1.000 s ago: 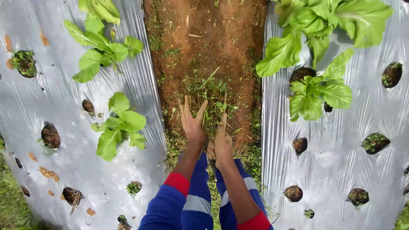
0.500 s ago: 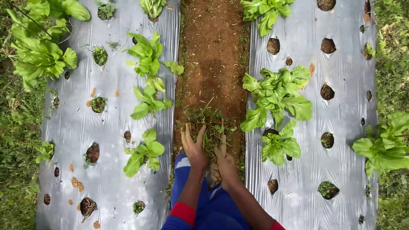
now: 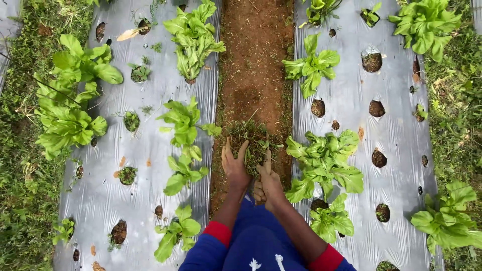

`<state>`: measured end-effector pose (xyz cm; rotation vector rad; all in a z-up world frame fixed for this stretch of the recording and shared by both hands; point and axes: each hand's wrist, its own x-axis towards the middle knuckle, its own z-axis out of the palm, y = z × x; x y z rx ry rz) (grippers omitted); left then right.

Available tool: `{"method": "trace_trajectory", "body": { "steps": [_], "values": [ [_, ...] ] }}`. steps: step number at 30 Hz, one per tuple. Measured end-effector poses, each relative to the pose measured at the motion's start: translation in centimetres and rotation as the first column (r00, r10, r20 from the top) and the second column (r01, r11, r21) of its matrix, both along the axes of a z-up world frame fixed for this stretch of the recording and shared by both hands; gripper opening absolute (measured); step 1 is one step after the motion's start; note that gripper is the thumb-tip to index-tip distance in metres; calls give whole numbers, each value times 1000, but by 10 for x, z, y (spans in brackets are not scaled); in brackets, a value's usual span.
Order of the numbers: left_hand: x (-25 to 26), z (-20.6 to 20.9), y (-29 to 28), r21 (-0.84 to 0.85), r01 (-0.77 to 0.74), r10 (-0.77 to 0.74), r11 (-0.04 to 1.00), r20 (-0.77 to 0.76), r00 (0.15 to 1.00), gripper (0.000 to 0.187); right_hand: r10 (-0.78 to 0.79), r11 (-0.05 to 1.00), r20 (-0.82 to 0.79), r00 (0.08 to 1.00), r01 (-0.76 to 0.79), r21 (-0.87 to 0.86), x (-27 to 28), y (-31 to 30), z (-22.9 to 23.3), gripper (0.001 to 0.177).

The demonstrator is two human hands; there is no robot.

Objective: The person uses a hand hoe to loosen soil and uproot weeds growing between rows of leafy vegetables planted in plastic mulch. They gather the removed weeds by hand and discard them onto the edge of the bed, then walk along the row to continue the process.

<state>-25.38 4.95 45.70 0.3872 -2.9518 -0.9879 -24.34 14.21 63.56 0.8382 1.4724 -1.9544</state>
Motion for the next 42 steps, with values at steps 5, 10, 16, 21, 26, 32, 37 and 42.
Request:
{"method": "trace_trajectory", "body": {
  "steps": [5, 10, 16, 21, 26, 32, 37, 42],
  "values": [
    [-59, 2, -8, 25, 36, -35, 999, -58, 998, 123, 5, 1000, -62, 998, -5, -7, -48, 3, -39, 35],
    [-107, 13, -16, 73, 15, -10, 997, -76, 997, 124, 27, 999, -71, 997, -24, 35, -106, -9, 35, 36],
    [-192, 24, -20, 109, -120, 123, 987, -25, 992, 118, 130, 991, -140, 982, -124, 52, -191, -12, 39, 37],
    [-280, -10, -36, 83, -68, 89, 994, -280, 956, 125, 124, 992, -134, 983, -122, 27, -277, -18, 37, 37],
    [-355, 56, -35, 66, -115, 130, 991, -330, 935, 118, 109, 994, -151, 982, -109, 10, -353, -18, 9, 37],
    [-436, 54, -37, 99, -138, 160, 985, -271, 949, 114, 86, 996, -131, 988, -83, 28, -436, -21, 45, 37],
    [-512, 40, -40, -44, -85, 71, 995, -271, 960, 118, 107, 994, -141, 984, -102, 43, -511, -21, 41, 36],
    [-629, 21, -54, 182, -26, 45, 983, -101, 994, 121, 113, 994, -222, 968, -110, 27, -608, -30, 43, 36]
  ]
}}
